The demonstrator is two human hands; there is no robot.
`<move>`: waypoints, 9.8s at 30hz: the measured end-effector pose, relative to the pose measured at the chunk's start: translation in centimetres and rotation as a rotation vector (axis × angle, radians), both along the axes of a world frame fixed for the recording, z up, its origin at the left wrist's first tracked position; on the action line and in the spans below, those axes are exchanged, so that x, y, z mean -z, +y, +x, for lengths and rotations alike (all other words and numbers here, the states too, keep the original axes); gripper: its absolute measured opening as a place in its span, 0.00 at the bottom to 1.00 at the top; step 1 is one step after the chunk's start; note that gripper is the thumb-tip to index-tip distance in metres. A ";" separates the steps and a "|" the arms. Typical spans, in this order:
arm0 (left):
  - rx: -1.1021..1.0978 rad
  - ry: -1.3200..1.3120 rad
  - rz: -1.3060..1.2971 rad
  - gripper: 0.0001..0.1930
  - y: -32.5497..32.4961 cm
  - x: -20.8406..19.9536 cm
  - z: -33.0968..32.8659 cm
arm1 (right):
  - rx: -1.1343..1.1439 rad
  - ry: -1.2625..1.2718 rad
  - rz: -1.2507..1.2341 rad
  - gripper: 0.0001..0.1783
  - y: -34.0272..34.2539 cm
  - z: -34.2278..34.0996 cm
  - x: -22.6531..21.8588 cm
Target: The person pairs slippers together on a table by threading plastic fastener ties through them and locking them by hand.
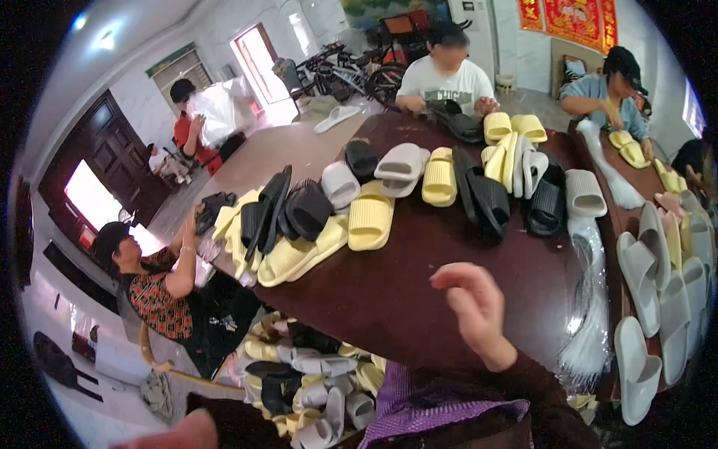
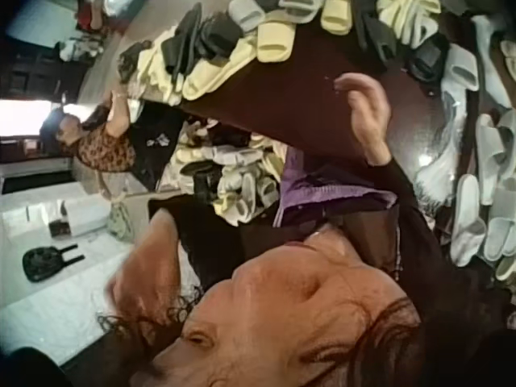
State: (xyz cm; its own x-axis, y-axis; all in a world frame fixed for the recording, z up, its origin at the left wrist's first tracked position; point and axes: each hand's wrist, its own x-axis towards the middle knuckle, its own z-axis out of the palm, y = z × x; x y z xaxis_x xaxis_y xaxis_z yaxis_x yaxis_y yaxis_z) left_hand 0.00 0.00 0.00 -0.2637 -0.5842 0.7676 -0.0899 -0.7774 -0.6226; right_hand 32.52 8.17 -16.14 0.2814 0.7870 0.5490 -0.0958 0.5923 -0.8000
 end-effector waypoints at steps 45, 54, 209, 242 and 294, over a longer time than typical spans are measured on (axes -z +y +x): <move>0.977 -0.240 -1.953 0.27 13.2 26.2 4.4 | -0.266 0.348 -0.341 0.17 4.1 1.8 9.4; 0.661 0.121 -2.175 0.28 12.9 27.5 5.2 | -0.131 0.431 -0.567 0.17 2.9 5.9 10.7; -0.472 -0.046 -1.918 0.10 22.4 31.8 8.2 | -0.001 0.551 -0.775 0.13 4.5 6.2 12.3; -0.248 1.384 -2.755 0.06 -7.5 43.2 -9.1 | 0.043 0.524 -0.789 0.21 4.3 6.2 12.0; 1.138 -0.139 -2.167 0.22 11.1 27.6 8.8 | 0.098 0.001 -0.448 0.18 -2.9 3.9 9.0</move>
